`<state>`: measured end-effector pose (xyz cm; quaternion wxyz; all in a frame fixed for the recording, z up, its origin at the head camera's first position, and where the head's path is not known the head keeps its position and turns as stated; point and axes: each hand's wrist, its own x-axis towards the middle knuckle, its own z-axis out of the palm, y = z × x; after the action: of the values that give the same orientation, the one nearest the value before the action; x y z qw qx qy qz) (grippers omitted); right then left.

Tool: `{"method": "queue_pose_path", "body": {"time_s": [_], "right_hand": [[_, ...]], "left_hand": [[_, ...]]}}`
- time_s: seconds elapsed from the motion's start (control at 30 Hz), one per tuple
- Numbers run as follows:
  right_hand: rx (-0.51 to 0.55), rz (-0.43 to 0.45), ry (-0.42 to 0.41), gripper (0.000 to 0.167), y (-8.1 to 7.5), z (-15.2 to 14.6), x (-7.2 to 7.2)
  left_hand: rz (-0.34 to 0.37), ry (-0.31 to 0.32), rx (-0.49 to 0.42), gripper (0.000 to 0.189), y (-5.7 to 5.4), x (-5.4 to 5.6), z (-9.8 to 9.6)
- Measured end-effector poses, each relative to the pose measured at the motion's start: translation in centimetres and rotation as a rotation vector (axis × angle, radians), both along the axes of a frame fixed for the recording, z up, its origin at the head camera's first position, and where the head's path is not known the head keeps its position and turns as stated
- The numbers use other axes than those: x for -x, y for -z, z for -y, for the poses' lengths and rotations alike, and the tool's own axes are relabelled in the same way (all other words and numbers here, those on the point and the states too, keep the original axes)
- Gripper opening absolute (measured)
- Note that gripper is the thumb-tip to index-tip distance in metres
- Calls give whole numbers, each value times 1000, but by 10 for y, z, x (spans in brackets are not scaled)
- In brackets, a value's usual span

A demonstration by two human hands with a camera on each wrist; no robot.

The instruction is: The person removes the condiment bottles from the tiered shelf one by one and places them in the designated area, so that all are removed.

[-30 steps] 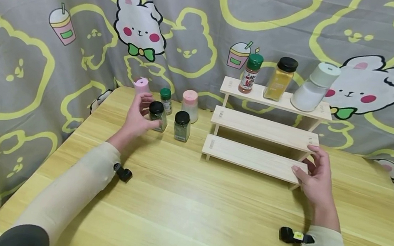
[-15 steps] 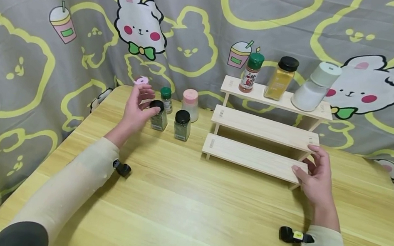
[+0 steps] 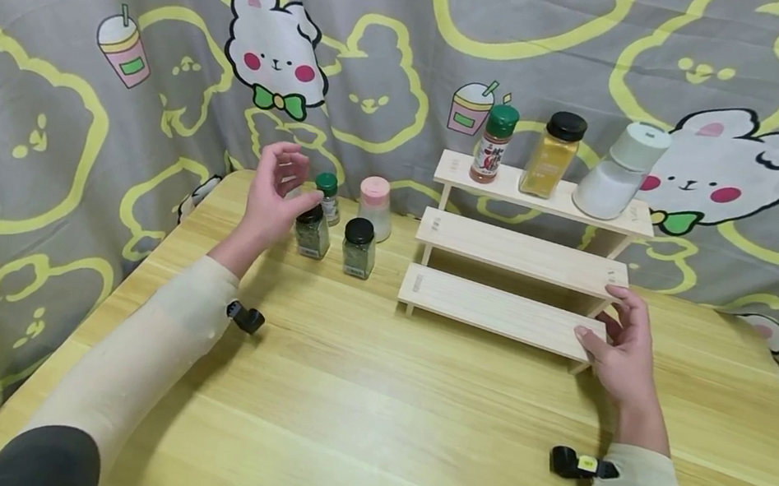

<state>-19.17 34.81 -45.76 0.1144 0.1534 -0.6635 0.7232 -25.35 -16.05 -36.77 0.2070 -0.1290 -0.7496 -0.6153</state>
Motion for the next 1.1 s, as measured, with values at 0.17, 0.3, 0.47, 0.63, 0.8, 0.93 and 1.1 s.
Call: {"method": "queue_pose_path", "body": {"time_s": [0.17,0.3,0.47,0.63,0.8,0.93,1.1], "right_hand": [[-2,-6,-1,78,0,0,0],[1,-5,-4,78,0,-1,0],[-2,-9,0,78,0,-1,0],[-4,-6,0,78,0,-1,0],[-12,-3,4,78,0,0,0],[-16,4,13,78,-1,0,0],[-13,7,12,78,1,-2,1]], "left_hand": [[-37,-10,25,68,-1,13,-6],[-63,18,18,69,-6,17,-13],[-66,56,3,71,-13,23,-24],[-55,82,6,73,-23,26,-38],[-55,124,7,68,-42,14,-54],[-69,152,3,69,-49,16,-64],[-62,163,13,74,-41,38,-74]]}}
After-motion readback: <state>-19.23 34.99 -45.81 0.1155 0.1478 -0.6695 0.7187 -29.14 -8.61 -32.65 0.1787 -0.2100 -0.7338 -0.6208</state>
